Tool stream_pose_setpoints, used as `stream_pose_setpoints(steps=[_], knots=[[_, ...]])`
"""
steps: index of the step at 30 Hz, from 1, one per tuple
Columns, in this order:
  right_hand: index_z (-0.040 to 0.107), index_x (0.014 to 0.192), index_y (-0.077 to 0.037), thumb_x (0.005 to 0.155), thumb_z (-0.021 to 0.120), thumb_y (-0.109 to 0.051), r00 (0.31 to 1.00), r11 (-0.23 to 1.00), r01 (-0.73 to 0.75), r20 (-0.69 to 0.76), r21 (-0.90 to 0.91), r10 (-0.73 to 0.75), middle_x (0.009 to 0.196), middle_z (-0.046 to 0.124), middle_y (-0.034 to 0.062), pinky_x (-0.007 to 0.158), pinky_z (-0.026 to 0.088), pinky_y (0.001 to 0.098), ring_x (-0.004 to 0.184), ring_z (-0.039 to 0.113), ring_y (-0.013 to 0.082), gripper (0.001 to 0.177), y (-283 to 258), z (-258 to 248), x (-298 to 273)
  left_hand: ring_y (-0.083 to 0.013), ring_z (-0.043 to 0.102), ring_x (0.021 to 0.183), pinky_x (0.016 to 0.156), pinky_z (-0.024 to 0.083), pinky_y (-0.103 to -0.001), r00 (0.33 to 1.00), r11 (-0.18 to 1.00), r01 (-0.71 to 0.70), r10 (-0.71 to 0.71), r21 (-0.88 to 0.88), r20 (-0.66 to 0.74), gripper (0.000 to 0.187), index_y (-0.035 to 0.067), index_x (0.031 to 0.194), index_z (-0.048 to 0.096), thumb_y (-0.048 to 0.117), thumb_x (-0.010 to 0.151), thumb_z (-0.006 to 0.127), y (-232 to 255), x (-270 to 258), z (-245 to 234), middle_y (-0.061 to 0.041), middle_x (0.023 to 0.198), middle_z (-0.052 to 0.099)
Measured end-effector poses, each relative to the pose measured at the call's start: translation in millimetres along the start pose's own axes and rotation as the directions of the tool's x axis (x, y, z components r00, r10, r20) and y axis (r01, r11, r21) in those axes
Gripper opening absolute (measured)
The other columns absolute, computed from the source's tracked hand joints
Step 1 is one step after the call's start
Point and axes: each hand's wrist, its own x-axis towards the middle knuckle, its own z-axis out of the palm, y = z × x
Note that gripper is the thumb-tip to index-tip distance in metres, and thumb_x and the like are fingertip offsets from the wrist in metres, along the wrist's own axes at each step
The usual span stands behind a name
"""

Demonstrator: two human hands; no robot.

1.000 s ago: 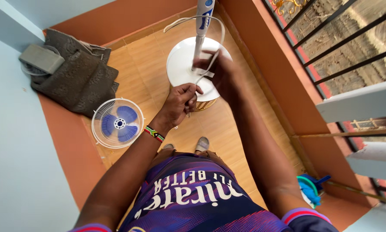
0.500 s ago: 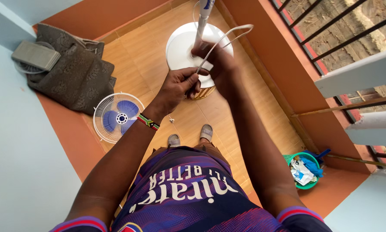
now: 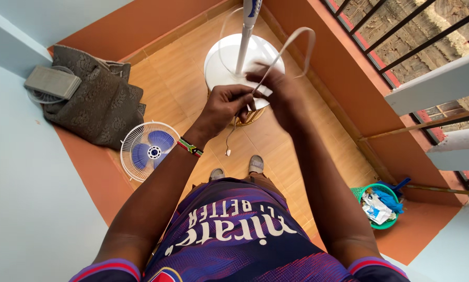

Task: The person assembles a standing electric fan by attaching the control panel, inserting the metal stand, securing the base, and attaching the rear grille. The person then wraps the power cord around the stand.

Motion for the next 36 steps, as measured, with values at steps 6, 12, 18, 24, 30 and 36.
stream_pose_setpoints(steps=[6,12,18,24,30,36], knots=[[0.066,0.117,0.0,0.112,0.055,-0.035,0.974,0.972,0.226,-0.028,0.065,-0.224,0.115,0.072,0.0163,0.091,0.058,0.0375,0.11,0.07,0.0242,0.037,-12,-17,8,-0.007,0.066,0.071,0.066,0.056,-0.023,0.988,0.998,0.014,-0.023,0.058,0.156,0.022,-0.004,0.105,0.071,0.012,0.107,0.057,6,25,6,-0.004,0.086,0.072],[0.067,0.118,-0.005,0.105,0.05,-0.044,0.973,0.958,0.227,-0.087,0.177,-0.214,0.114,0.072,0.0122,0.086,0.057,0.0348,0.106,0.07,0.0223,0.045,-50,-60,27,-0.0071,0.061,0.064,0.061,0.054,-0.023,0.997,0.999,0.042,-0.041,-0.018,0.064,0.02,-0.004,0.104,0.073,0.013,0.105,0.062,5,34,27,-0.003,0.077,0.065],[0.07,0.13,-0.002,0.111,0.054,-0.044,0.978,0.999,0.033,0.203,0.035,-0.039,0.106,0.066,0.0094,0.08,0.048,0.0311,0.09,0.058,0.0173,0.049,-28,-69,17,-0.0083,0.057,0.059,0.052,0.043,-0.023,0.999,0.991,-0.044,0.045,0.127,-0.004,0.025,-0.007,0.099,0.073,0.014,0.108,0.062,18,74,58,-0.006,0.077,0.068],[0.064,0.117,-0.004,0.107,0.05,-0.041,0.961,0.927,0.262,-0.157,0.269,-0.226,0.106,0.072,0.0129,0.091,0.056,0.0399,0.098,0.069,0.024,0.041,-88,-142,42,-0.0081,0.066,0.062,0.056,0.055,-0.022,0.998,1.0,0.011,-0.01,-0.013,0.064,0.022,-0.005,0.112,0.071,0.012,0.105,0.06,11,82,88,-0.004,0.078,0.069],[0.067,0.121,-0.003,0.105,0.059,-0.03,0.993,0.984,-0.035,0.115,0.172,0.015,0.109,0.07,0.011,0.077,0.05,0.0323,0.089,0.061,0.0157,0.033,-39,-139,17,-0.0073,0.06,0.051,0.042,0.041,-0.019,0.994,0.994,-0.067,0.059,-0.085,-0.089,0.025,0.001,0.124,0.067,0.014,0.104,0.059,-6,107,120,-0.006,0.077,0.07],[0.069,0.106,0.002,0.109,0.058,-0.032,0.999,0.986,0.032,-0.001,0.162,-0.032,0.101,0.069,0.0132,0.079,0.057,0.0315,0.089,0.066,0.0186,0.036,-32,-171,43,-0.0069,0.049,0.043,0.041,0.035,-0.02,0.998,0.972,0.051,-0.057,-0.229,-0.021,0.031,-0.004,0.112,0.066,0.024,0.114,0.053,-10,100,132,-0.011,0.077,0.068]])
